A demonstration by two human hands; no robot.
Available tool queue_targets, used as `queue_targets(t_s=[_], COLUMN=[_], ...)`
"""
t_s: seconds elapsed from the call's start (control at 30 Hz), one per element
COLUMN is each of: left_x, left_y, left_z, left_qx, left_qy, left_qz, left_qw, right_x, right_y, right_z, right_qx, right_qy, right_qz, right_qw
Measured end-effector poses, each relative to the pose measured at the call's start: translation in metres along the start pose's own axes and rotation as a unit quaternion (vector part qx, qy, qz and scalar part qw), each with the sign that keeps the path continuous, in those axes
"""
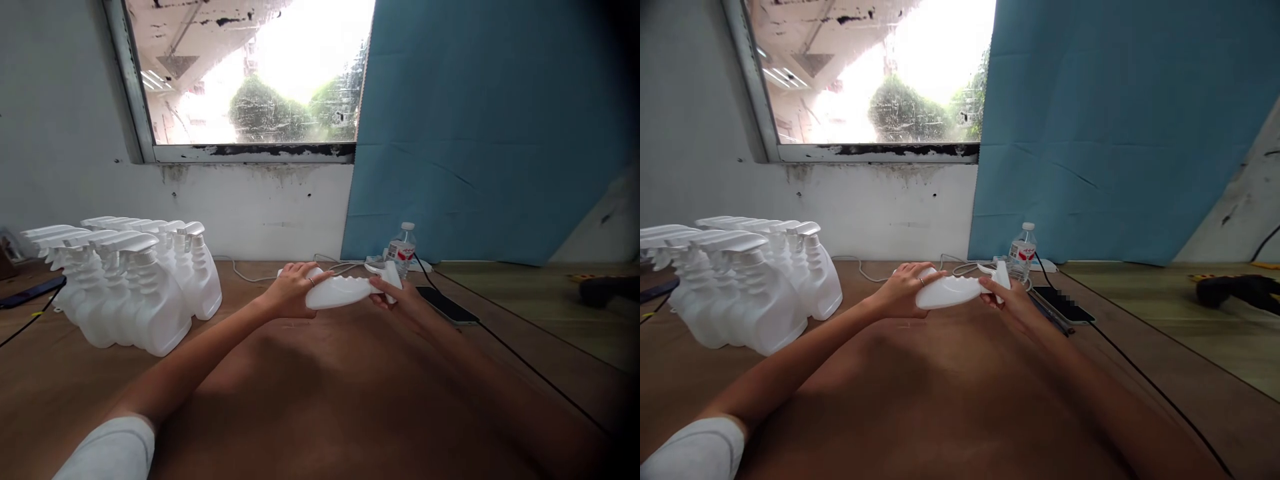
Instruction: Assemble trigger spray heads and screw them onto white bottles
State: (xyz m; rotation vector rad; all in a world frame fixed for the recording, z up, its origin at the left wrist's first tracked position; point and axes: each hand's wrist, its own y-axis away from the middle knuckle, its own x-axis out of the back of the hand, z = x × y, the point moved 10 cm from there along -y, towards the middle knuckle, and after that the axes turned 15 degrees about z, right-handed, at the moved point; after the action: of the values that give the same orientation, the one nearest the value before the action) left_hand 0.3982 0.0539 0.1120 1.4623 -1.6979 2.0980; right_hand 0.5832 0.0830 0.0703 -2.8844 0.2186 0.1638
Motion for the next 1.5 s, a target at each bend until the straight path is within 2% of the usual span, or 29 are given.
queue_targets(t_s=[0.07,0.1,0.13,0.2,0.27,0.33,0.37,0.47,0.57,0.63,0.7,0.77,0.87,0.93,1.07,1.1,1.2,1.27,1.4,1.5], left_x=[-0.002,-0.008,-0.016,-0.033,-0.047,-0.06,-0.065,-0.073,-0.068,-0.064,-0.062,-0.06,-0.058,-0.063,-0.089,-0.097,-0.115,-0.126,-0.142,-0.15], left_y=[-0.002,0.001,0.007,0.028,0.051,0.068,0.072,0.072,0.074,0.076,0.071,0.062,0.046,0.038,0.025,0.024,0.022,0.019,0.011,0.008], left_z=[-0.006,-0.01,-0.013,-0.019,-0.029,-0.041,-0.045,-0.04,-0.025,-0.03,-0.048,-0.075,-0.118,-0.139,-0.17,-0.18,-0.209,-0.222,-0.243,-0.254], left_qx=[0.034,0.057,0.085,0.158,0.248,0.337,0.369,0.401,0.39,0.395,0.408,0.419,0.418,0.418,0.457,0.472,0.513,0.523,0.537,0.562], left_qy=[0.087,0.146,0.211,0.333,0.415,0.459,0.476,0.548,0.608,0.629,0.663,0.708,0.756,0.768,0.763,0.748,0.675,0.632,0.559,0.483], left_qz=[-0.062,-0.12,-0.189,-0.323,-0.408,-0.434,-0.431,-0.419,-0.455,-0.453,-0.395,-0.291,-0.12,-0.037,0.077,0.114,0.23,0.285,0.363,0.393], left_qw=[0.994,0.98,0.955,0.872,0.774,0.698,0.672,0.603,0.52,0.493,0.488,0.489,0.489,0.484,0.452,0.452,0.478,0.496,0.517,0.545], right_x=[0.006,0.008,0.009,0.003,-0.009,-0.019,-0.023,-0.025,-0.008,0.021,0.055,0.088,0.131,0.147,0.157,0.158,0.157,0.157,0.158,0.154], right_y=[-0.001,0.0,0.002,0.009,0.021,0.033,0.037,0.04,0.038,0.036,0.029,0.016,-0.003,-0.014,-0.025,-0.026,-0.027,-0.028,-0.029,-0.028], right_z=[-0.006,-0.01,-0.016,-0.028,-0.041,-0.054,-0.059,-0.069,-0.09,-0.11,-0.125,-0.129,-0.12,-0.108,-0.088,-0.085,-0.077,-0.073,-0.066,-0.059], right_qx=[0.039,0.064,0.091,0.135,0.179,0.221,0.24,0.279,0.338,0.375,0.376,0.336,0.276,0.237,0.178,0.169,0.142,0.124,0.089,0.056], right_qy=[0.034,0.066,0.1,0.154,0.172,0.165,0.161,0.152,0.115,0.06,-0.001,-0.052,-0.12,-0.135,-0.149,-0.16,-0.187,-0.197,-0.222,-0.236], right_qz=[0.012,0.014,0.007,-0.029,-0.087,-0.128,-0.139,-0.129,-0.076,-0.011,0.053,0.105,0.183,0.217,0.233,0.229,0.211,0.208,0.205,0.201], right_qw=[0.999,0.996,0.991,0.978,0.965,0.953,0.947,0.939,0.931,0.925,0.925,0.935,0.936,0.937,0.944,0.945,0.949,0.95,0.949,0.949])
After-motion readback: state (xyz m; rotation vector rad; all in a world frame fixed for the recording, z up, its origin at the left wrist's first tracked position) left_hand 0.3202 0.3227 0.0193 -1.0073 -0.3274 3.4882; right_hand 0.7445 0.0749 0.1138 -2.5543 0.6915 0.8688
